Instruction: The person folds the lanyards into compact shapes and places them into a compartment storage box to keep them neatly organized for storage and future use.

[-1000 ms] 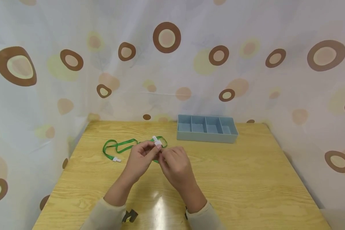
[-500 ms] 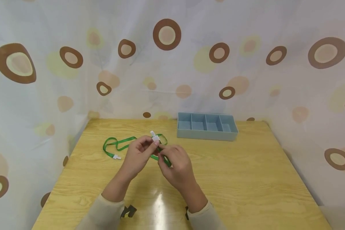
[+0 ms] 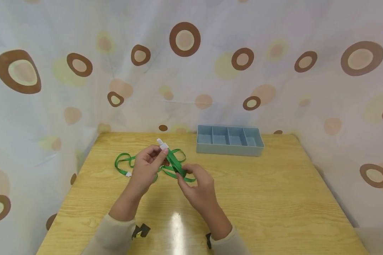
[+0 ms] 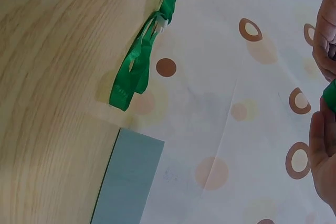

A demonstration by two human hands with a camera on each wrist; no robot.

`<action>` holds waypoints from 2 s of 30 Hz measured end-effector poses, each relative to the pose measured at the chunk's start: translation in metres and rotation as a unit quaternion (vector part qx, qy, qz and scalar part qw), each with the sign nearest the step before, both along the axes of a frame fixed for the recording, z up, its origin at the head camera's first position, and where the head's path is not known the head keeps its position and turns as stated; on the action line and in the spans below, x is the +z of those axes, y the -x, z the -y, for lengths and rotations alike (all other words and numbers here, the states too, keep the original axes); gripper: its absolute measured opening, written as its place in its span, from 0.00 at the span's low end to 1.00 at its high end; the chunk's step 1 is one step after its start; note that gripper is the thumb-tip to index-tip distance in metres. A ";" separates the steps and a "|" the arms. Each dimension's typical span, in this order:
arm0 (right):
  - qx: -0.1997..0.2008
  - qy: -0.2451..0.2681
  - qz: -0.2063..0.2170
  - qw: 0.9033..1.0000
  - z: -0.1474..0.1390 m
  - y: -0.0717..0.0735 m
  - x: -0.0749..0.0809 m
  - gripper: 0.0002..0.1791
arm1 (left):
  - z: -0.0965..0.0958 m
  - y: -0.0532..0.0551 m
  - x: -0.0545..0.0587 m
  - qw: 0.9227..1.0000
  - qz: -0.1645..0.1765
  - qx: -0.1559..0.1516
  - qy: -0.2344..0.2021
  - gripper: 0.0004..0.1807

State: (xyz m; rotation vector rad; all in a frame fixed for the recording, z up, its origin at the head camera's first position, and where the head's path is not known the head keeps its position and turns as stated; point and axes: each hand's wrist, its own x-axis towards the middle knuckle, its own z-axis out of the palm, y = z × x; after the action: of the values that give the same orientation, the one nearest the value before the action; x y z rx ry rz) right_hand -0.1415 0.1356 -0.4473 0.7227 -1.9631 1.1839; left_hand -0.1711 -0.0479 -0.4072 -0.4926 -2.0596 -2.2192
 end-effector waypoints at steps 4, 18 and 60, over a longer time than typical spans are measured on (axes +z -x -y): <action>-0.005 0.004 -0.033 0.999 0.000 0.000 0.000 0.16 | 0.001 0.001 0.002 1.000 0.005 -0.001 -0.012 0.17; -0.024 -0.027 -0.074 0.997 -0.007 -0.002 -0.005 0.18 | 0.003 0.005 -0.001 0.998 0.047 -0.031 -0.038 0.16; 0.137 -0.257 0.014 0.957 -0.025 -0.012 0.028 0.18 | 0.011 0.006 -0.010 0.991 0.081 -0.090 0.064 0.17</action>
State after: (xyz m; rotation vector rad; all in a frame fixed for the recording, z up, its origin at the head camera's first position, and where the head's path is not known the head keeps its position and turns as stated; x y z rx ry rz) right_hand -0.1295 0.1611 -0.4190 1.2828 -2.2749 0.8298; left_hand -0.1766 -0.0592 -0.4168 -0.5441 -2.3389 -2.3040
